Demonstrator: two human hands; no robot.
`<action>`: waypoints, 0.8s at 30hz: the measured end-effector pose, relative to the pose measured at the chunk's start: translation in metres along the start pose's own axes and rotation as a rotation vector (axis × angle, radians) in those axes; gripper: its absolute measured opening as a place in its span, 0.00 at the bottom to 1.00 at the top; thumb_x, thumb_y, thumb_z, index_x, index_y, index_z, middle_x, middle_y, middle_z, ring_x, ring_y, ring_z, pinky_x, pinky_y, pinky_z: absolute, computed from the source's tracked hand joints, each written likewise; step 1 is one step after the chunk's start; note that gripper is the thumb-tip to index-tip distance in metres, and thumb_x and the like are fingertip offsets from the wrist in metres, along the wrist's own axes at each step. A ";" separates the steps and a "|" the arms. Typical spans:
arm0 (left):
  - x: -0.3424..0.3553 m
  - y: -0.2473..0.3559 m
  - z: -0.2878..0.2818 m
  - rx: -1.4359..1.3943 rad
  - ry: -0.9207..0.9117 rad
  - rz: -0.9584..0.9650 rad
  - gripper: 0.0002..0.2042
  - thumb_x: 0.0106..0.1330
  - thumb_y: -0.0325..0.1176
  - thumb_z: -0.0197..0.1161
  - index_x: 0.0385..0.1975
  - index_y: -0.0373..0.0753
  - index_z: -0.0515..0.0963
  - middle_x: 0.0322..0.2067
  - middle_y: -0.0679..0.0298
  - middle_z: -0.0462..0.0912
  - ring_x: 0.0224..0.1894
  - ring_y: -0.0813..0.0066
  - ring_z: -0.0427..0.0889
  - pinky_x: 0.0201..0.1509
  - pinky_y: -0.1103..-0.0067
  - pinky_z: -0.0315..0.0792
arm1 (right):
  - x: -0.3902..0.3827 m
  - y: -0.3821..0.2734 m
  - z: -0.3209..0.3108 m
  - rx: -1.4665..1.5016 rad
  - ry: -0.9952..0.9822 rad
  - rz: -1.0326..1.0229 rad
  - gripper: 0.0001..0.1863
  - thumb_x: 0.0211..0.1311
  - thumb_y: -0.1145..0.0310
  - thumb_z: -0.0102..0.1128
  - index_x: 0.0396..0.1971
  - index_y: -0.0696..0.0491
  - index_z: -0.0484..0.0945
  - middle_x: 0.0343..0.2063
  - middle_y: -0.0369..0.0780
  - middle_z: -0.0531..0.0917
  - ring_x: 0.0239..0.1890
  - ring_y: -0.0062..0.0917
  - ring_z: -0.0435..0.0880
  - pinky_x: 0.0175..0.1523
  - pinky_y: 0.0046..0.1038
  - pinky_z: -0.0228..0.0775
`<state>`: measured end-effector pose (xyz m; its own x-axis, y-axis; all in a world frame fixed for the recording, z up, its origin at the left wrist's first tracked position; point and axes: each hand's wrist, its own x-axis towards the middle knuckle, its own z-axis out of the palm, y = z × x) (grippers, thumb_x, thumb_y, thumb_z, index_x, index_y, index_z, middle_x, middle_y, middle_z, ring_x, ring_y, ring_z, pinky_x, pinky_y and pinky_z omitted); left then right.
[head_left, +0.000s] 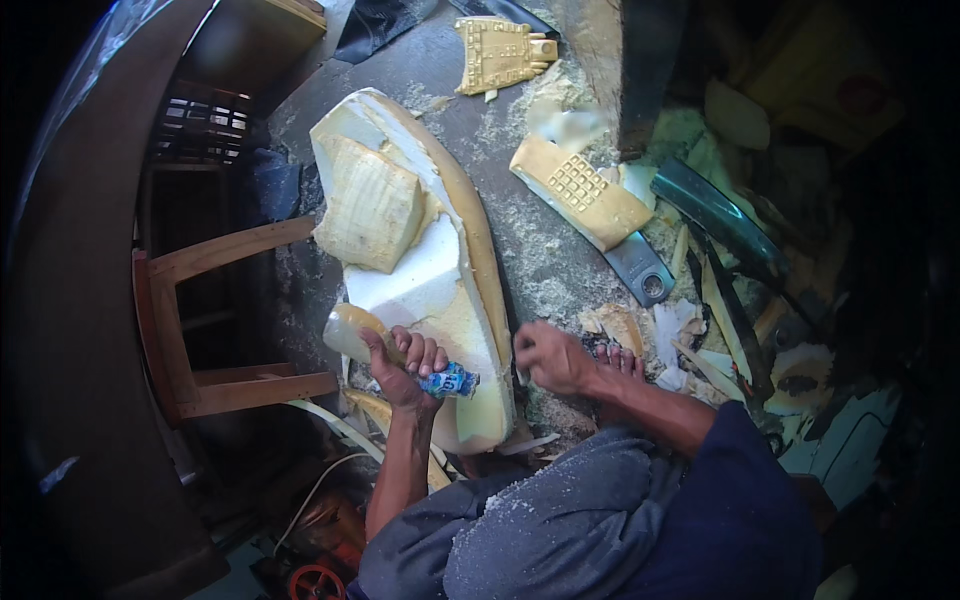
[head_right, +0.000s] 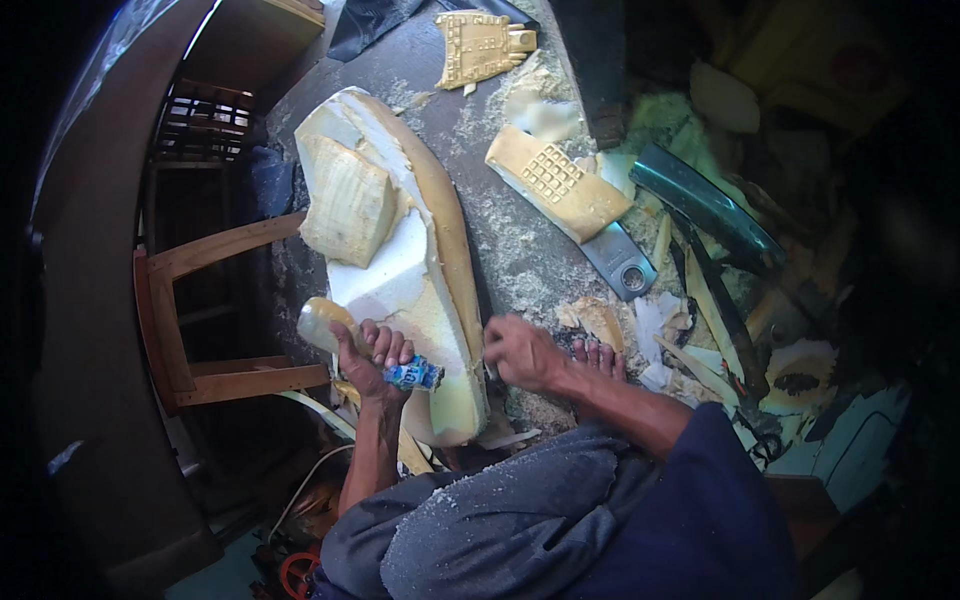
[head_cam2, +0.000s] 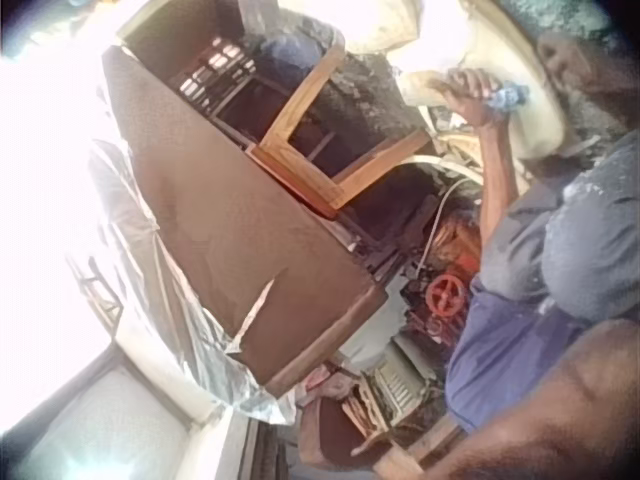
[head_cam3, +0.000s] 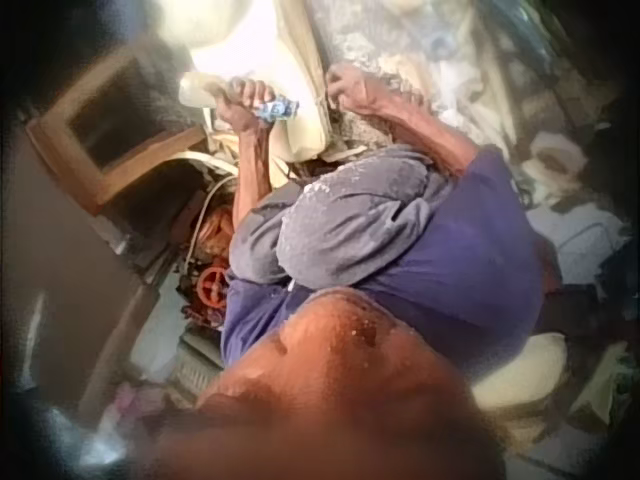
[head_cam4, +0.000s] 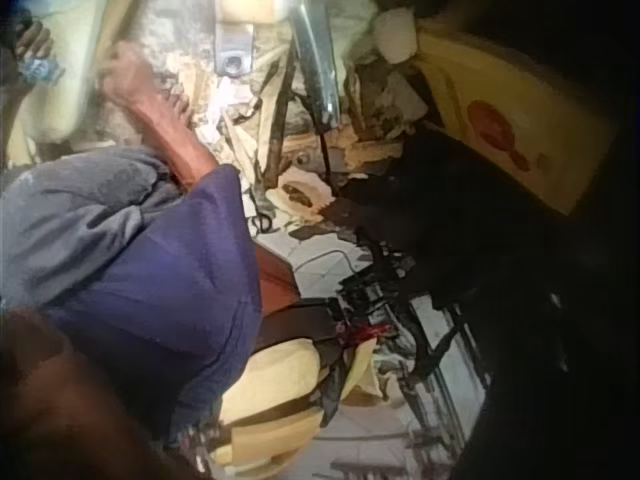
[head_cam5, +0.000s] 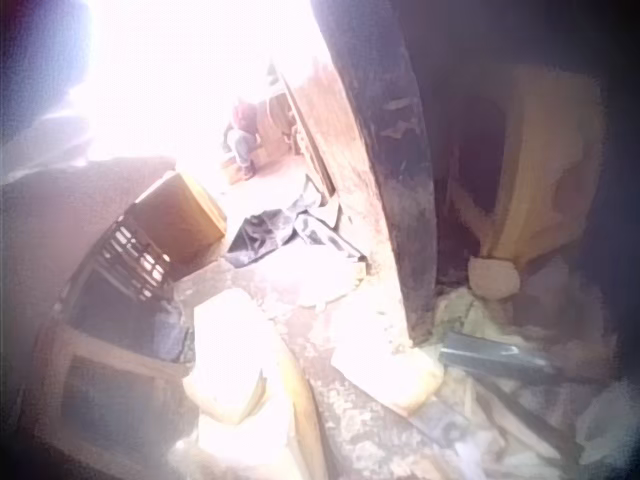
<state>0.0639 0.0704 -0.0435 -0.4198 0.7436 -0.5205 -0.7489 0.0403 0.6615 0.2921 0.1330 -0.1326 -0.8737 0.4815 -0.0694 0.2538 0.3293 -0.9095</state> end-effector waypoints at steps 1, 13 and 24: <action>-0.003 0.006 0.004 0.013 -0.015 0.045 0.31 0.73 0.69 0.47 0.23 0.45 0.65 0.10 0.73 0.59 0.12 0.79 0.63 0.21 0.77 0.68 | -0.005 -0.007 -0.002 0.105 0.052 -0.082 0.19 0.52 0.80 0.55 0.44 0.56 0.85 0.38 0.46 0.79 0.41 0.39 0.83 0.47 0.37 0.77; -0.030 0.094 0.006 -0.067 -0.114 0.469 0.32 0.71 0.71 0.46 0.21 0.47 0.67 0.11 0.72 0.63 0.13 0.79 0.66 0.21 0.76 0.68 | -0.081 -0.009 -0.125 0.058 0.717 0.525 0.15 0.66 0.77 0.51 0.49 0.58 0.81 0.40 0.45 0.86 0.42 0.33 0.86 0.51 0.32 0.77; -0.024 0.092 0.010 -0.135 0.078 0.439 0.32 0.72 0.69 0.50 0.17 0.47 0.66 0.09 0.75 0.57 0.10 0.80 0.60 0.18 0.78 0.66 | 0.005 -0.098 -0.017 0.811 -0.241 0.219 0.39 0.70 0.67 0.56 0.78 0.52 0.52 0.46 0.43 0.81 0.37 0.19 0.79 0.45 0.26 0.76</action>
<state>0.0100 0.0625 0.0350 -0.7455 0.6183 -0.2488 -0.5492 -0.3583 0.7550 0.2698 0.1173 -0.0369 -0.9272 0.2510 -0.2780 0.1326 -0.4741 -0.8704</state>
